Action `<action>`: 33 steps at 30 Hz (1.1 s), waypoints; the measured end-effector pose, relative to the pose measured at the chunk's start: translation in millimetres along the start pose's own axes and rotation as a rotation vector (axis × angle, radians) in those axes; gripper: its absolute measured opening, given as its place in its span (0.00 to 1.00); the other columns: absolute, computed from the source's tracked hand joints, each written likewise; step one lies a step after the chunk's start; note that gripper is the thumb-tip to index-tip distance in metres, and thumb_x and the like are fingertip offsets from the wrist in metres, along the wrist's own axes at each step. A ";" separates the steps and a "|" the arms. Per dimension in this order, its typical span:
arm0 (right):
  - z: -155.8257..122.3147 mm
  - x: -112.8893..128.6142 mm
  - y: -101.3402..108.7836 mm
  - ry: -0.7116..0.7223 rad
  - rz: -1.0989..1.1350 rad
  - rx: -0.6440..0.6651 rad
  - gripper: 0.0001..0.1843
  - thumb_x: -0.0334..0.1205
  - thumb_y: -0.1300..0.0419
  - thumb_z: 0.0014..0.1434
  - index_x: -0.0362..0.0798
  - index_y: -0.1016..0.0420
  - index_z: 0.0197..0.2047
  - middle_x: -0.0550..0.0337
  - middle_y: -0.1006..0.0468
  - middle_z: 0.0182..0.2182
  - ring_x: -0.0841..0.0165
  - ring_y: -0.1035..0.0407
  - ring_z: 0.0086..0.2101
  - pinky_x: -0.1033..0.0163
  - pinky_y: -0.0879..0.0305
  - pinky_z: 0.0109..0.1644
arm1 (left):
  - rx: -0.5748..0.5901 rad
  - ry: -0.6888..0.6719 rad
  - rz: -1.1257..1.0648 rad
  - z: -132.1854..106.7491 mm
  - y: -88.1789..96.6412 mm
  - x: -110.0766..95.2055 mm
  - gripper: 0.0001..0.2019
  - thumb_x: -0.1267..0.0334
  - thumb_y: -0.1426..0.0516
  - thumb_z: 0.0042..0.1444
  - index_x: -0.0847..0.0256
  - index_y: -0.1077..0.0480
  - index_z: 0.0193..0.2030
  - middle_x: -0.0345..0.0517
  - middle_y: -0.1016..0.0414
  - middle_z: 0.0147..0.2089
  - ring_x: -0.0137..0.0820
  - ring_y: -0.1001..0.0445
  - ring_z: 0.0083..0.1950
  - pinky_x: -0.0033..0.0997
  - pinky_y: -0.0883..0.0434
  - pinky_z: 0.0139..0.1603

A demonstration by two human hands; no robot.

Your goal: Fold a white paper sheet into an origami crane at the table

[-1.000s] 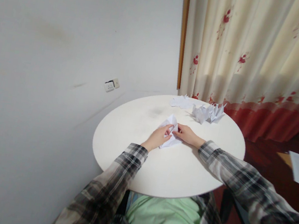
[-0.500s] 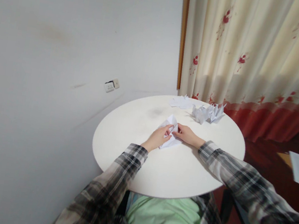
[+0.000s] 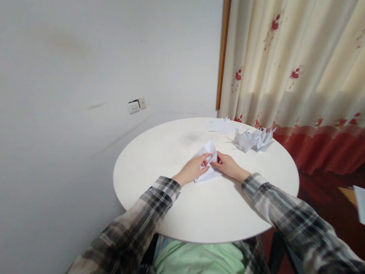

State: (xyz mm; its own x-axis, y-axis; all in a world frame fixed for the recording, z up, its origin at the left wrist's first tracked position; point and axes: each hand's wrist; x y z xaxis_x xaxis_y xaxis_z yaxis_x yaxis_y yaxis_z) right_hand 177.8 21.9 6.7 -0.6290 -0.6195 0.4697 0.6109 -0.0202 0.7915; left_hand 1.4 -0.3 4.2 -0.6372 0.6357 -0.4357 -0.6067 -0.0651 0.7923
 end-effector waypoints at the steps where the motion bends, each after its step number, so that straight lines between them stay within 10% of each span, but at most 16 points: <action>1: 0.0 0.0 0.1 -0.002 0.000 0.004 0.13 0.41 0.47 0.52 0.42 0.33 0.39 0.58 0.28 0.27 0.73 0.39 0.26 0.70 0.46 0.31 | -0.002 -0.003 0.002 -0.1 0.0 0.0 0.22 0.65 0.48 0.50 0.61 0.43 0.54 0.42 0.32 0.35 0.26 0.34 0.35 0.29 0.36 0.42; 33: -0.6 3.7 2.7 0.030 0.017 0.001 0.14 0.39 0.48 0.52 0.41 0.31 0.39 0.55 0.26 0.31 0.71 0.37 0.28 0.68 0.44 0.33 | 0.001 0.002 -0.001 -0.1 0.3 -1.1 0.22 0.65 0.48 0.50 0.61 0.42 0.54 0.42 0.31 0.35 0.26 0.34 0.35 0.28 0.35 0.40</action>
State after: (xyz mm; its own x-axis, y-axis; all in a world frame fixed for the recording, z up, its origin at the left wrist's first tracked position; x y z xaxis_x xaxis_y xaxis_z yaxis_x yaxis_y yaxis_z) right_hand 177.4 19.0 10.3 -0.6038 -0.6430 0.4711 0.6211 -0.0090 0.7837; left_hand 1.9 -1.1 4.9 -0.6377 0.6343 -0.4371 -0.6067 -0.0639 0.7924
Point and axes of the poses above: each hand's wrist, its own z-axis towards the middle knuckle, its own y-axis out of the back of the hand, x = y × z
